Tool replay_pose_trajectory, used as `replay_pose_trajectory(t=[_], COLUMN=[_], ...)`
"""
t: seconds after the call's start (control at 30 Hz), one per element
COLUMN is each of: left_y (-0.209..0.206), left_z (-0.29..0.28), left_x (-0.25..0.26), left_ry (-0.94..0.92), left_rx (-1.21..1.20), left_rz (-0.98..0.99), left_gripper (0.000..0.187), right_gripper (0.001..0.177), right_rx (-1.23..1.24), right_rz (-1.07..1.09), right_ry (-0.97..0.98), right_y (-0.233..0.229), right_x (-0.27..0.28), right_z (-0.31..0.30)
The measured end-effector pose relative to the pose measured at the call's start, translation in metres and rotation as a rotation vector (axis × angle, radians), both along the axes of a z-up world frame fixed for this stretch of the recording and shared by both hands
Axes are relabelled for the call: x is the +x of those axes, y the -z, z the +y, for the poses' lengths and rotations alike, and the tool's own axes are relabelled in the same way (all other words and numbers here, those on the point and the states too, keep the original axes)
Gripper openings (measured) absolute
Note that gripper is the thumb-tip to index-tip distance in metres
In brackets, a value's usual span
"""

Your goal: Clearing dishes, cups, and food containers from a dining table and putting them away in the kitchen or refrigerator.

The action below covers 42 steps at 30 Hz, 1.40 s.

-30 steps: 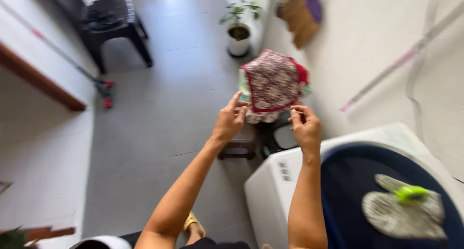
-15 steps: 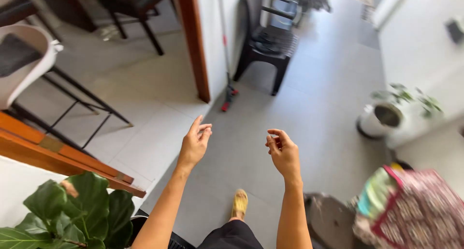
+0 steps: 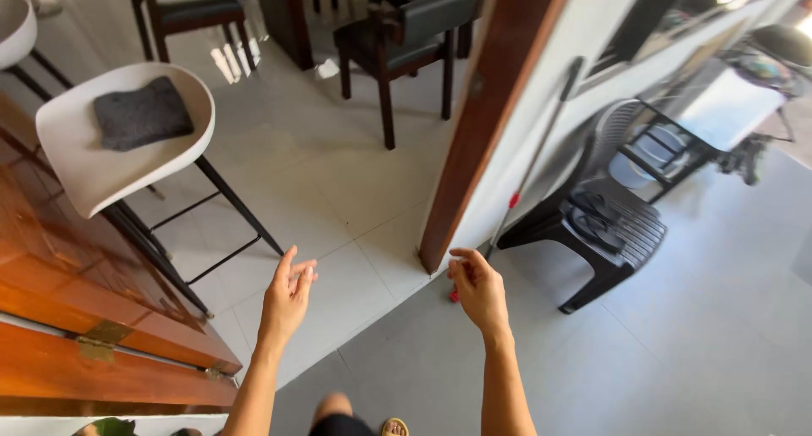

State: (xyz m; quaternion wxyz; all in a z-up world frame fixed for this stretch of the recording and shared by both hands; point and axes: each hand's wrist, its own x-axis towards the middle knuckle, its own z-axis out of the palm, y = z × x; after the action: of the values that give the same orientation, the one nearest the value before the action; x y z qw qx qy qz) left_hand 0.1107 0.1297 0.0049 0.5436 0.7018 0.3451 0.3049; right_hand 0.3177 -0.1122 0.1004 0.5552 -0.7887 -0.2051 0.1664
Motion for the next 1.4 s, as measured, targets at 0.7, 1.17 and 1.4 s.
replay_pose_trajectory(t=[0.7, 1.17, 1.4], left_y=[-0.138, -0.106, -0.091], left_z=[0.418, 0.610, 0.722], left_x=[0.440, 0.674, 0.772], left_ry=[0.137, 0.099, 0.012], left_rx=[0.059, 0.057, 0.052], left_rz=[-0.002, 0.069, 0.042], left_gripper=[0.047, 0.030, 0.039], right_gripper=[0.025, 0.023, 0.023], right_rx=[0.102, 0.096, 0.061], right_rz=[0.028, 0.008, -0.004], right_ry=[-0.001, 0.022, -0.026], right_y=[-0.065, -0.060, -0.050], right_x=[0.387, 0.663, 0.788], right_z=[0.431, 0.646, 0.757])
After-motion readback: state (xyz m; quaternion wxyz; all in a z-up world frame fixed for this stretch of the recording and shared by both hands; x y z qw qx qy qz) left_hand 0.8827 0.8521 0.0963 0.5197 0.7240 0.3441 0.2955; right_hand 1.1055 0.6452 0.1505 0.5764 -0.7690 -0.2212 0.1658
